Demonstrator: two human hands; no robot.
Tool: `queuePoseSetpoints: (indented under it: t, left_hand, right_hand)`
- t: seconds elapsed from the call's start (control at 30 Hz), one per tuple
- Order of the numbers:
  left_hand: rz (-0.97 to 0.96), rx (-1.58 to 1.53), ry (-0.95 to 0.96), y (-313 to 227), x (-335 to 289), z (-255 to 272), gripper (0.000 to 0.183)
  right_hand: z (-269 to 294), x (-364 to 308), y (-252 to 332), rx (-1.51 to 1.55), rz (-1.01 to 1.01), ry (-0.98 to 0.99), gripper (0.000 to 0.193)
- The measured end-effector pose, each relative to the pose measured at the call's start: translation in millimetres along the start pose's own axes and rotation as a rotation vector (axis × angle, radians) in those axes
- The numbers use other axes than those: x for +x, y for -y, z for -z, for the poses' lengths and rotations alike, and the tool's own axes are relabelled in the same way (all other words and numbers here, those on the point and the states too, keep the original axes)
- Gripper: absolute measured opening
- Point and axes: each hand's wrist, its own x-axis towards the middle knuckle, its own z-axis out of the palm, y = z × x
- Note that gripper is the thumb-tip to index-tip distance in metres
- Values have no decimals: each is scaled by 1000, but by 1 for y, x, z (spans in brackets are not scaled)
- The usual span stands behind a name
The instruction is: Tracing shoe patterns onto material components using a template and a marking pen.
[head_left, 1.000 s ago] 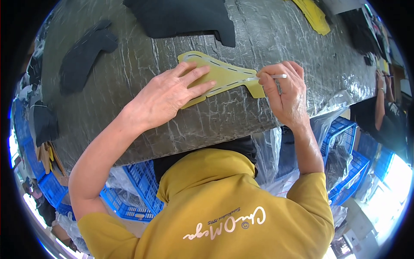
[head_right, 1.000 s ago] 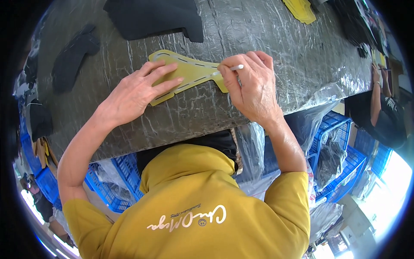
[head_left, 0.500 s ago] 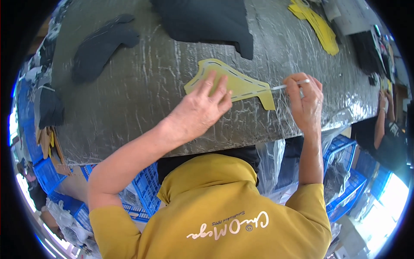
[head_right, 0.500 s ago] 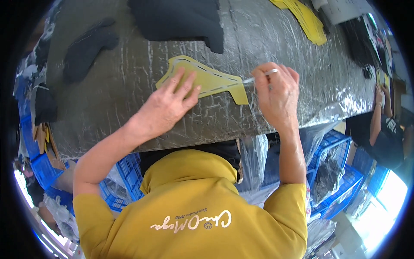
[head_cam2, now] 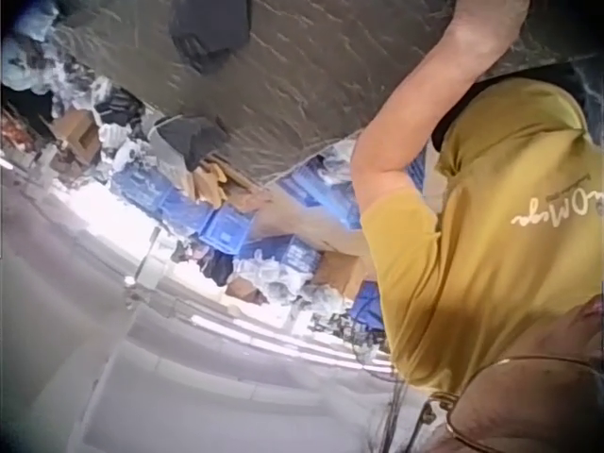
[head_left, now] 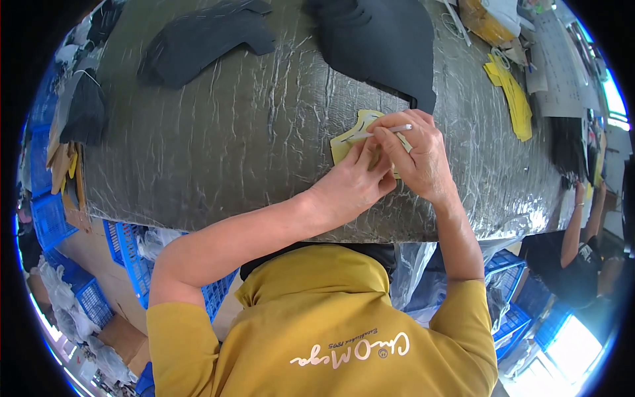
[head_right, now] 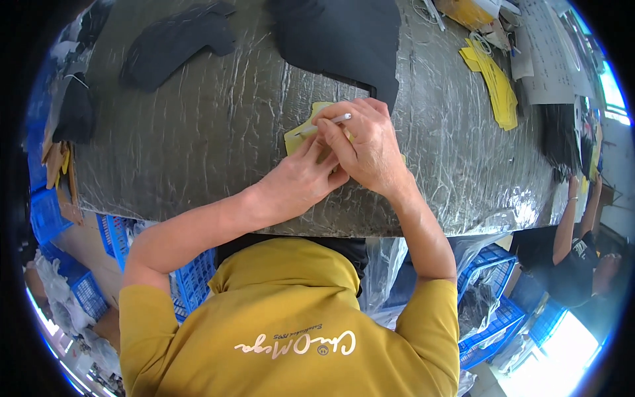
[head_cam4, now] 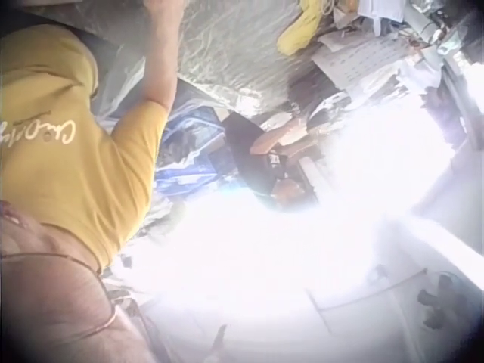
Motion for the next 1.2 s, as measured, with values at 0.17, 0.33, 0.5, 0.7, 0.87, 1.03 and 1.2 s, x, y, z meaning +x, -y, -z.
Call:
queuePoseSetpoints:
  t: [0.17,0.33,0.5,0.7,0.87,1.03,1.2]
  left_hand:
    - [7,-91,-12,2,-1,0,34]
    - [4,-16,59,2,0,5,33]
    - [-10,27,100,3,0,8,35]
    - [-25,26,129,3,2,12,37]
    - [-29,-4,154,4,4,14,39]
    - [-26,-6,153,4,4,16,41]
    - [-34,-8,153,3,5,16,42]
  right_hand:
    - [-3,6,1,35,51,29,8]
    - [8,7,-14,-122,-16,-40,8]
    - [10,11,-16,-165,-44,-27,8]
    - [8,10,-19,-161,-49,-78,9]
    - [13,3,-20,-211,-106,-132,9]
    - [13,1,-15,-214,-48,-132,10]
    - [22,-12,-17,-278,-47,-153,7]
